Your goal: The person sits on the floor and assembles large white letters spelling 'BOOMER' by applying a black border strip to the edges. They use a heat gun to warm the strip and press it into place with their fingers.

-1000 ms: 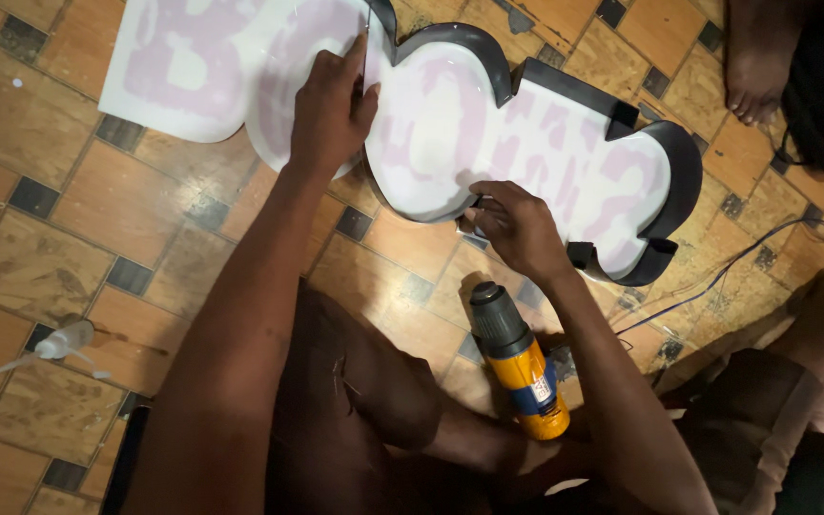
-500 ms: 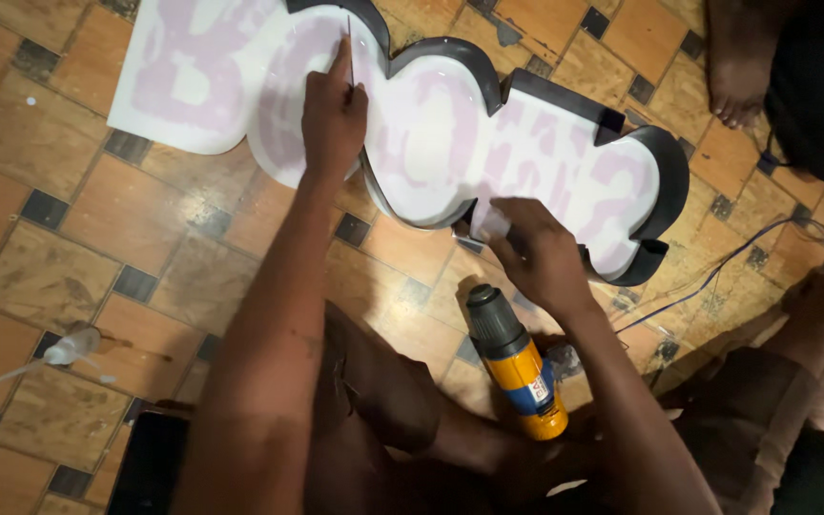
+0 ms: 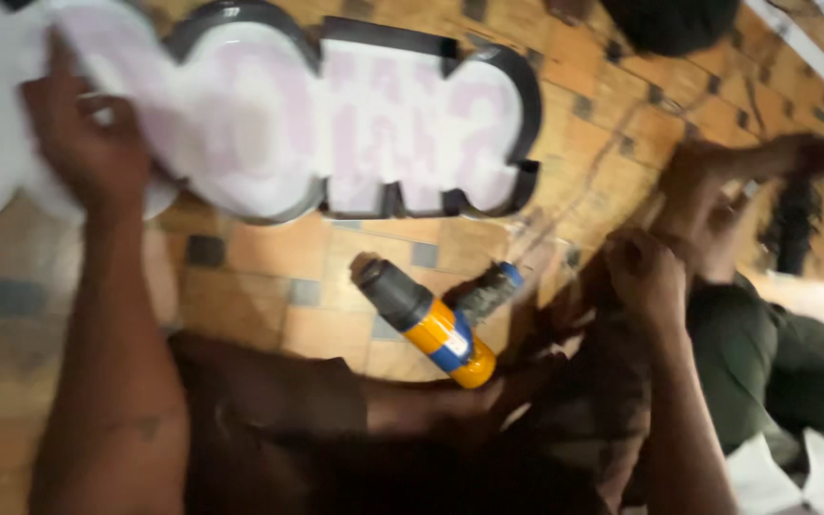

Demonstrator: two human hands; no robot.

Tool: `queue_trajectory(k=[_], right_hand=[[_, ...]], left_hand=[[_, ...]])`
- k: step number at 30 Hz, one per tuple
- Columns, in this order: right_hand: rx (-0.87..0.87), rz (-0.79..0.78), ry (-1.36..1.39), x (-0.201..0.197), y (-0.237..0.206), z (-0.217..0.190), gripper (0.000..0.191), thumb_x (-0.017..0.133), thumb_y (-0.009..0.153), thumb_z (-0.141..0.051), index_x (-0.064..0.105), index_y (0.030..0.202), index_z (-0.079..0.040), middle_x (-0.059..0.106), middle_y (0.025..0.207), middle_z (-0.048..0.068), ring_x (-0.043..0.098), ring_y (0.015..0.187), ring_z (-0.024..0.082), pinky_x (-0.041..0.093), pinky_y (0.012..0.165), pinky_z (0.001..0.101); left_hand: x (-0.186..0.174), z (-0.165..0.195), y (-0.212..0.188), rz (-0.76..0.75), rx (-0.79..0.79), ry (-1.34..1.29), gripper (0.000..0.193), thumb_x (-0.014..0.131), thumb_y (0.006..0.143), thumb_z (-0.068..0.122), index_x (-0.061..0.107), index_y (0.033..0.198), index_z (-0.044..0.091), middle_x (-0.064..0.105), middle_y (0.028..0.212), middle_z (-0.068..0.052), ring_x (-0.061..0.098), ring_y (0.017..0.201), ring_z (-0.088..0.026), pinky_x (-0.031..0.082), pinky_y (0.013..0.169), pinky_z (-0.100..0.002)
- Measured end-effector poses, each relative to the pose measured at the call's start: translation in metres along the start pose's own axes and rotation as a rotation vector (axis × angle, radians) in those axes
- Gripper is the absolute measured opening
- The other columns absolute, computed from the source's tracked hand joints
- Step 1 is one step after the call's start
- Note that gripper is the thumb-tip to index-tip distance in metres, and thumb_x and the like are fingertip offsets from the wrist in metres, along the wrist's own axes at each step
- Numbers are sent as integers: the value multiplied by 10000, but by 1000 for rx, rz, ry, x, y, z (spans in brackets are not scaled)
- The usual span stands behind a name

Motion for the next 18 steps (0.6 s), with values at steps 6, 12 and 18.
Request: queue_trajectory(k=[6,12,18], right_hand=[[111,-132,28,16,-22,91,297,716,884,-212,745,1154,-91,757,1002,174,737,872,313,567,767,415],[94,-212,29,24,-36,80,308,741,898,-247,761,1168,-100,750,1057,189,716,963,352,562,797,442],[250,78,556,-31,-97,54,311,691,973,-183,698,1222,2,729,1034,123,648,876,226,507,744,345]], left_hand=[[10,-16,7,-165,-171,-145,424,572,979,-68,525,1399,-34,683,1157,-152,703,959,-213,587,810,-317],[14,-21,0,-260,-436,-91,171,622,1059,92,609,1161,-45,707,969,-169,690,820,-277,548,697,-402],[19,-25,-2,-306,-494,-102,235,565,1070,151,649,1058,-68,718,960,-129,703,760,-253,556,631,-389]])
Point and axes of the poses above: each hand's wrist, its own y-axis towards the middle knuckle, its own x-axis out of the palm, z = x × y, the point moved 6 cm from there along y, towards the middle knuckle
